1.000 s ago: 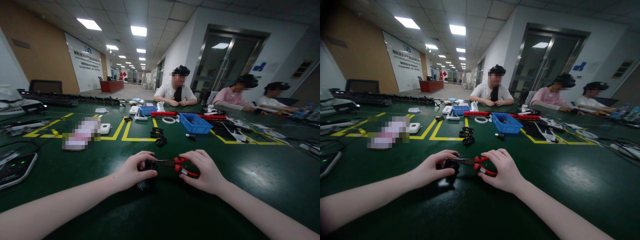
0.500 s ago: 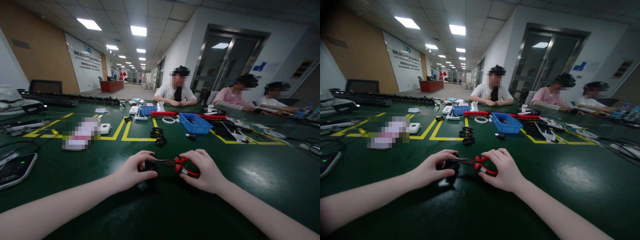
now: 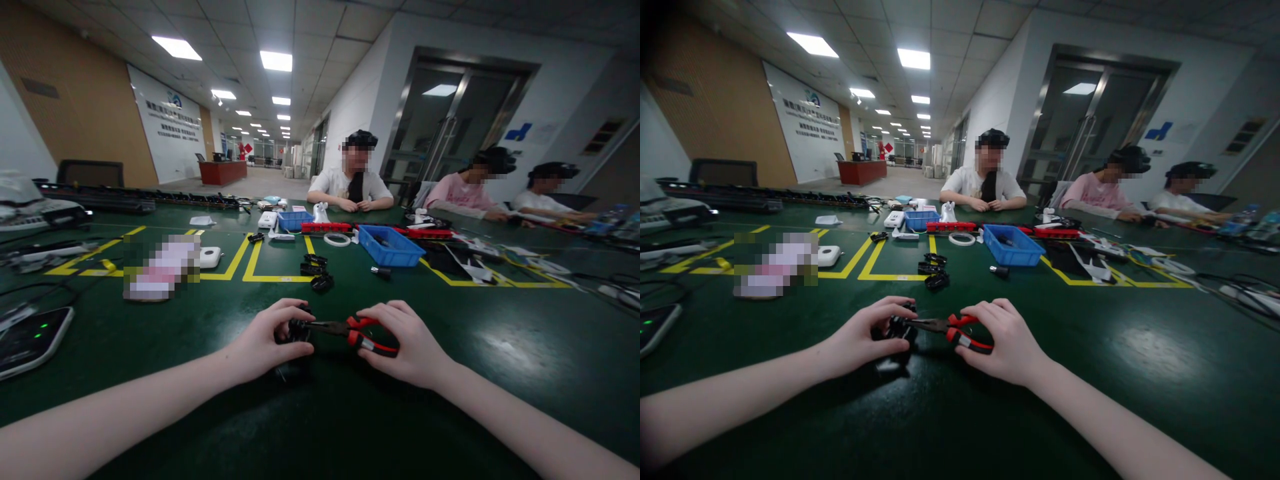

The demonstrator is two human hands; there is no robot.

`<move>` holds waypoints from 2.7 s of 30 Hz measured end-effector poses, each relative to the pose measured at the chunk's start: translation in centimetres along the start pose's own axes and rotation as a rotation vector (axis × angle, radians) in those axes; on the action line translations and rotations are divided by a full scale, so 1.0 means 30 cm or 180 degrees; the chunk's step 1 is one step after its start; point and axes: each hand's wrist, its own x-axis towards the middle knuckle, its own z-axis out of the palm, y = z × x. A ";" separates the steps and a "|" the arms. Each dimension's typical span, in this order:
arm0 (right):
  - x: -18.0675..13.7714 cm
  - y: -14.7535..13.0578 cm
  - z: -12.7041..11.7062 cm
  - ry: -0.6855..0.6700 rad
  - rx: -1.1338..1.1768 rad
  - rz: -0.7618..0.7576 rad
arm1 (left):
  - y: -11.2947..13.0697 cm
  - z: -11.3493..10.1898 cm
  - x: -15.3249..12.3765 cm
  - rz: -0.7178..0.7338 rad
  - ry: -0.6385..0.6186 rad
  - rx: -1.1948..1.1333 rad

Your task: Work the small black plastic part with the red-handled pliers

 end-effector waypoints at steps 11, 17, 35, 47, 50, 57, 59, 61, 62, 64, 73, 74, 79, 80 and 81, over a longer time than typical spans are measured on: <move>-0.008 0.008 0.000 0.0020 -0.0079 -0.0133 | -0.005 0.001 0.001 0.0196 -0.0014 0.0063; -0.002 0.005 -0.004 -0.0037 -0.0073 -0.0071 | 0.003 -0.004 -0.003 0.0182 -0.0082 -0.0037; -0.003 0.013 0.006 0.0032 0.0086 0.0088 | 0.000 0.006 0.002 -0.0088 -0.0071 -0.0328; -0.003 0.002 0.003 0.0161 -0.0121 -0.0187 | -0.002 0.004 0.003 -0.0121 -0.0018 -0.0368; -0.001 0.002 0.000 0.0175 -0.0152 -0.0226 | -0.004 0.004 0.004 -0.0123 -0.0016 -0.0380; -0.003 0.006 -0.004 0.0133 -0.0162 -0.0178 | 0.008 0.007 -0.003 -0.0132 0.0029 -0.0347; -0.005 0.009 -0.001 0.0136 -0.0147 -0.0160 | 0.009 0.007 -0.003 -0.0132 0.0031 -0.0353; -0.007 0.012 0.003 0.0165 -0.0146 -0.0162 | 0.007 0.007 0.000 -0.0136 0.0021 -0.0359; -0.008 0.013 0.005 0.0184 -0.0148 -0.0166 | 0.006 0.007 0.001 -0.0143 0.0010 -0.0360; -0.010 0.015 0.007 0.0218 -0.0156 -0.0168 | 0.002 0.007 0.004 -0.0159 -0.0018 -0.0363; -0.010 0.017 0.007 0.0233 -0.0095 -0.0078 | -0.010 0.011 0.010 -0.0206 -0.0076 -0.0448; -0.010 0.017 0.007 0.0220 -0.0086 -0.0066 | -0.010 0.011 0.010 -0.0212 -0.0082 -0.0457; -0.014 0.017 0.010 0.0214 -0.0047 -0.0073 | -0.007 0.008 0.011 -0.0218 -0.0095 -0.0439; -0.015 0.017 0.010 0.0203 -0.0043 -0.0065 | -0.006 0.008 0.011 -0.0236 -0.0088 -0.0410; -0.016 0.017 0.010 0.0192 -0.0039 -0.0058 | -0.006 0.007 0.011 -0.0259 -0.0077 -0.0378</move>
